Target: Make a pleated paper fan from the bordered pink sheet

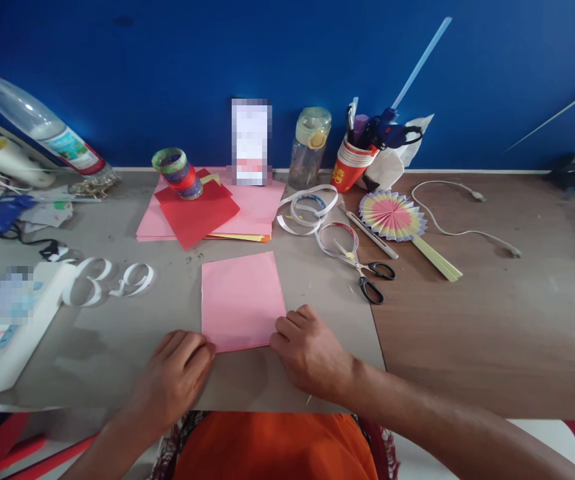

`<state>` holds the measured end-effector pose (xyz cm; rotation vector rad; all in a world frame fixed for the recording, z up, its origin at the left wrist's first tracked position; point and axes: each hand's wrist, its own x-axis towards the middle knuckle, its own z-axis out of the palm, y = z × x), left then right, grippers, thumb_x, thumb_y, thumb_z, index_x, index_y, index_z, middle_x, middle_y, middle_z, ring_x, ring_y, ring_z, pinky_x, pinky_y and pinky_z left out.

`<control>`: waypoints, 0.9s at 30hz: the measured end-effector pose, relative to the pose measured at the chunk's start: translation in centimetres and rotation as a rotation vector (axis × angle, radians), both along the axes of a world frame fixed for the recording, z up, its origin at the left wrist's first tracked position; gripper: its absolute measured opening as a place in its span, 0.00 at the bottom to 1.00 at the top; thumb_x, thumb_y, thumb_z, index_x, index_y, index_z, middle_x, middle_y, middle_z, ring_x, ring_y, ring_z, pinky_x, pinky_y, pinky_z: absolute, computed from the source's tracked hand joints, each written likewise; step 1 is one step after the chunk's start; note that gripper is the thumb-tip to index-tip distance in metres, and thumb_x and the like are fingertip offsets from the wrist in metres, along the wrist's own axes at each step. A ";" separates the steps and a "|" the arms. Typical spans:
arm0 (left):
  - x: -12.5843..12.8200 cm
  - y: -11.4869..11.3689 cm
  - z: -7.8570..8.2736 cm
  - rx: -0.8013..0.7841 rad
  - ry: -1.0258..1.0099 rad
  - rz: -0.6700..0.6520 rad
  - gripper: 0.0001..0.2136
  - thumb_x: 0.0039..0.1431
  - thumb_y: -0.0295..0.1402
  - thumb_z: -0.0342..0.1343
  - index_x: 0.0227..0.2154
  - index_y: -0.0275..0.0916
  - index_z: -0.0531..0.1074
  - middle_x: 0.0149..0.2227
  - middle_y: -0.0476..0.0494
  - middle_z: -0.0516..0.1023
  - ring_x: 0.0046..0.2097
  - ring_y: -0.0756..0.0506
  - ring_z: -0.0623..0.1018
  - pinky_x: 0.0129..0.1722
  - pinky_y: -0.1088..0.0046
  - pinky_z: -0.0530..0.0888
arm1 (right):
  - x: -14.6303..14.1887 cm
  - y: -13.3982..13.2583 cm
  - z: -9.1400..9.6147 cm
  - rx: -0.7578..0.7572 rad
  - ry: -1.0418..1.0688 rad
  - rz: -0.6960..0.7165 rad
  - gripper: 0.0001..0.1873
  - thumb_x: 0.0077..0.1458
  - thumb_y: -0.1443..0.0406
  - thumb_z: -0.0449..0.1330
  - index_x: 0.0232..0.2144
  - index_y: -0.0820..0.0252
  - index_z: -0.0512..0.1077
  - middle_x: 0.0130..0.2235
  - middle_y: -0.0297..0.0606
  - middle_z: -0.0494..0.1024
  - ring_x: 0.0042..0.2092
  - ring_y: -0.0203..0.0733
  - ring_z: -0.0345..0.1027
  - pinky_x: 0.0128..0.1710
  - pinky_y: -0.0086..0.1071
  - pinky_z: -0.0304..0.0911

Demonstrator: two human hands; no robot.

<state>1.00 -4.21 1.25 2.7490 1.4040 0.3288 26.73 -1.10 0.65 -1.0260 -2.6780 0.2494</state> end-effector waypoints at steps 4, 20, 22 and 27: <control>0.6 0.1 0.1 0.065 0.069 0.008 0.08 0.57 0.22 0.50 0.27 0.38 0.70 0.27 0.46 0.67 0.31 0.45 0.65 0.35 0.65 0.65 | 0.0 0.0 -0.1 -0.003 -0.009 0.006 0.10 0.54 0.73 0.53 0.22 0.61 0.64 0.27 0.36 0.67 0.30 0.38 0.53 0.33 0.35 0.44; 0.2 -0.1 -0.7 0.093 -0.001 -0.029 0.07 0.59 0.20 0.49 0.33 0.36 0.71 0.29 0.45 0.68 0.32 0.46 0.67 0.38 0.65 0.66 | 0.3 0.1 -0.2 -0.037 -0.013 0.019 0.10 0.55 0.74 0.52 0.23 0.61 0.65 0.28 0.37 0.67 0.30 0.38 0.53 0.34 0.35 0.45; 0.1 -0.1 -0.6 0.098 -0.006 -0.040 0.08 0.60 0.20 0.48 0.33 0.35 0.71 0.29 0.45 0.68 0.32 0.46 0.67 0.38 0.65 0.66 | 0.4 0.1 -0.1 -0.042 -0.017 0.026 0.10 0.56 0.74 0.52 0.24 0.62 0.65 0.28 0.37 0.68 0.31 0.38 0.54 0.34 0.35 0.45; 0.2 -0.1 -0.4 0.123 -0.011 -0.036 0.09 0.60 0.19 0.47 0.33 0.36 0.70 0.28 0.46 0.67 0.31 0.46 0.66 0.38 0.66 0.66 | 0.6 0.2 0.1 -0.059 -0.044 0.032 0.11 0.59 0.73 0.51 0.25 0.62 0.66 0.29 0.38 0.69 0.31 0.39 0.54 0.34 0.34 0.45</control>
